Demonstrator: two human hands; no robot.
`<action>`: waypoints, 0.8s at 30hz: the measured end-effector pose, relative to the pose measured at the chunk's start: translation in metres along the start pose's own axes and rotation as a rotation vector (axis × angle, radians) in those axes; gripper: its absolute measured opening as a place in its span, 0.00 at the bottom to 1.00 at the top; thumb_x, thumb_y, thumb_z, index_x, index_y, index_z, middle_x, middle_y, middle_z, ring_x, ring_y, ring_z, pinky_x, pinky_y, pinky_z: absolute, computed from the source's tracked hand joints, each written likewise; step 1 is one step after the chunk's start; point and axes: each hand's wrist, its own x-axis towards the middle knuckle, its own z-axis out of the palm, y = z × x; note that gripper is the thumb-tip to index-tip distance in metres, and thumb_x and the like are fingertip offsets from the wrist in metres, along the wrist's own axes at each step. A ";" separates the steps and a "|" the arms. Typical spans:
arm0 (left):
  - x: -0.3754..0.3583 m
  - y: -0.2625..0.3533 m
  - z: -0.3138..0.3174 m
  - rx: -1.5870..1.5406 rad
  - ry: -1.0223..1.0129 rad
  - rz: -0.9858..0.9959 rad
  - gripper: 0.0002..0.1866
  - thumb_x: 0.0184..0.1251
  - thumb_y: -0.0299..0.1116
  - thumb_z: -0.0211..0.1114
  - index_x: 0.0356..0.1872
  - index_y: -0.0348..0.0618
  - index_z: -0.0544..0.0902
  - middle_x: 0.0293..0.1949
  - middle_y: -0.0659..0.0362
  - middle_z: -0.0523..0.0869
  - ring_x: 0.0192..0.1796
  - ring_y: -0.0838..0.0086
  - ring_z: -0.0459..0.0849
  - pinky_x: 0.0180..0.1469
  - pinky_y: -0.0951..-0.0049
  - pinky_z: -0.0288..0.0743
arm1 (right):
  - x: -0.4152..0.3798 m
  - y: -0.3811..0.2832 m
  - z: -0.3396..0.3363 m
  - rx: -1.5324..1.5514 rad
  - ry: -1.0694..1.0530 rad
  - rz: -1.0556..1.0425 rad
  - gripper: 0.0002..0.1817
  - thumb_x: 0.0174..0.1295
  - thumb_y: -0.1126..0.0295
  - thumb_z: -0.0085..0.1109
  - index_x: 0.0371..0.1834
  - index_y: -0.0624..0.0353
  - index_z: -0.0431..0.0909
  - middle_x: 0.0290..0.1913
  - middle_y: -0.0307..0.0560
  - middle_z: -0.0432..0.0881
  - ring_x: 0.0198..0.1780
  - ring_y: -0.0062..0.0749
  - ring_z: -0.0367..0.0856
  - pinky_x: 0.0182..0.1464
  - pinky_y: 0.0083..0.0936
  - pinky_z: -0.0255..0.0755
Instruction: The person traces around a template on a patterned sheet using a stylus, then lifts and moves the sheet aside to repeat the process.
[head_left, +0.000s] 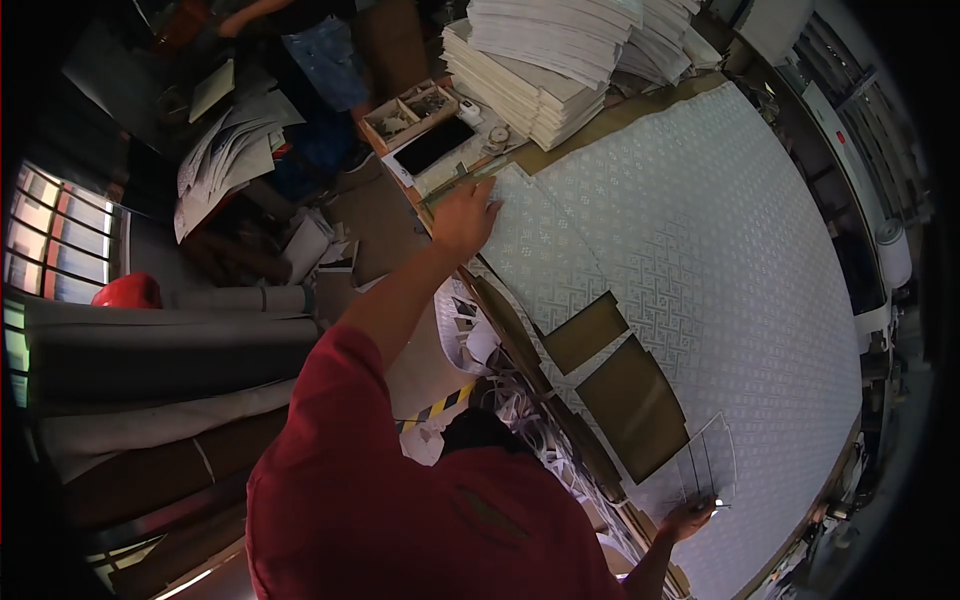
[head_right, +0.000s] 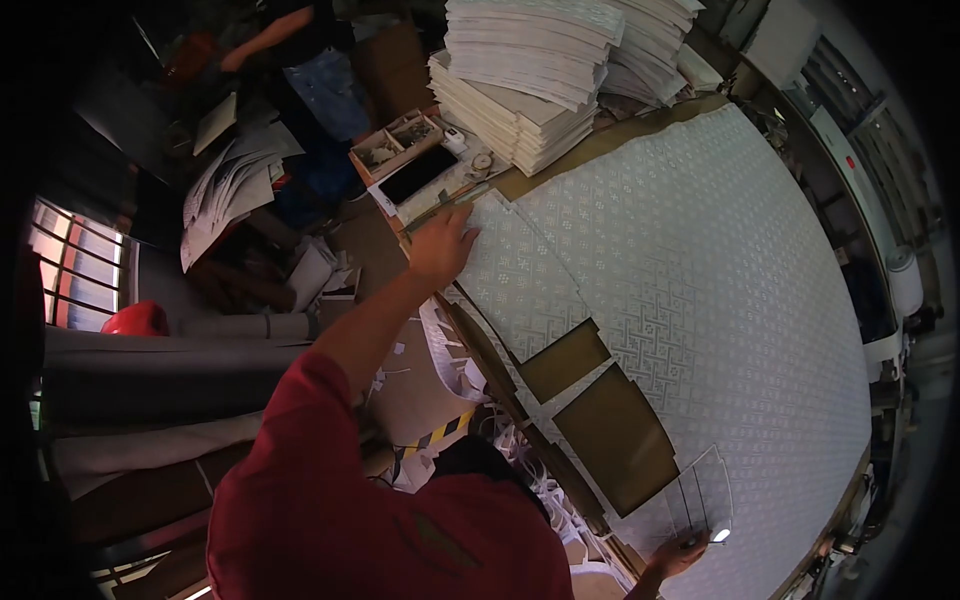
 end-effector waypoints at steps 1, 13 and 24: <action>0.001 0.001 -0.002 -0.017 -0.016 -0.001 0.26 0.73 0.42 0.70 0.67 0.47 0.80 0.54 0.45 0.86 0.56 0.47 0.86 0.57 0.49 0.81 | 0.000 0.000 -0.001 -0.052 0.018 -0.043 0.21 0.80 0.68 0.54 0.72 0.62 0.74 0.69 0.62 0.80 0.68 0.59 0.79 0.70 0.47 0.75; -0.087 0.180 0.028 -0.531 -0.102 0.407 0.30 0.63 0.30 0.76 0.68 0.43 0.79 0.64 0.44 0.79 0.66 0.44 0.78 0.70 0.52 0.74 | 0.001 0.001 0.001 -0.032 0.010 -0.098 0.21 0.76 0.71 0.57 0.70 0.63 0.73 0.69 0.63 0.79 0.70 0.61 0.78 0.72 0.48 0.73; -0.311 0.386 0.113 -0.417 -0.288 0.799 0.34 0.63 0.42 0.76 0.70 0.45 0.78 0.70 0.41 0.75 0.73 0.45 0.73 0.75 0.46 0.68 | 0.004 -0.005 -0.036 0.221 -0.104 -0.369 0.22 0.66 0.73 0.67 0.62 0.63 0.75 0.58 0.63 0.85 0.60 0.65 0.79 0.64 0.53 0.74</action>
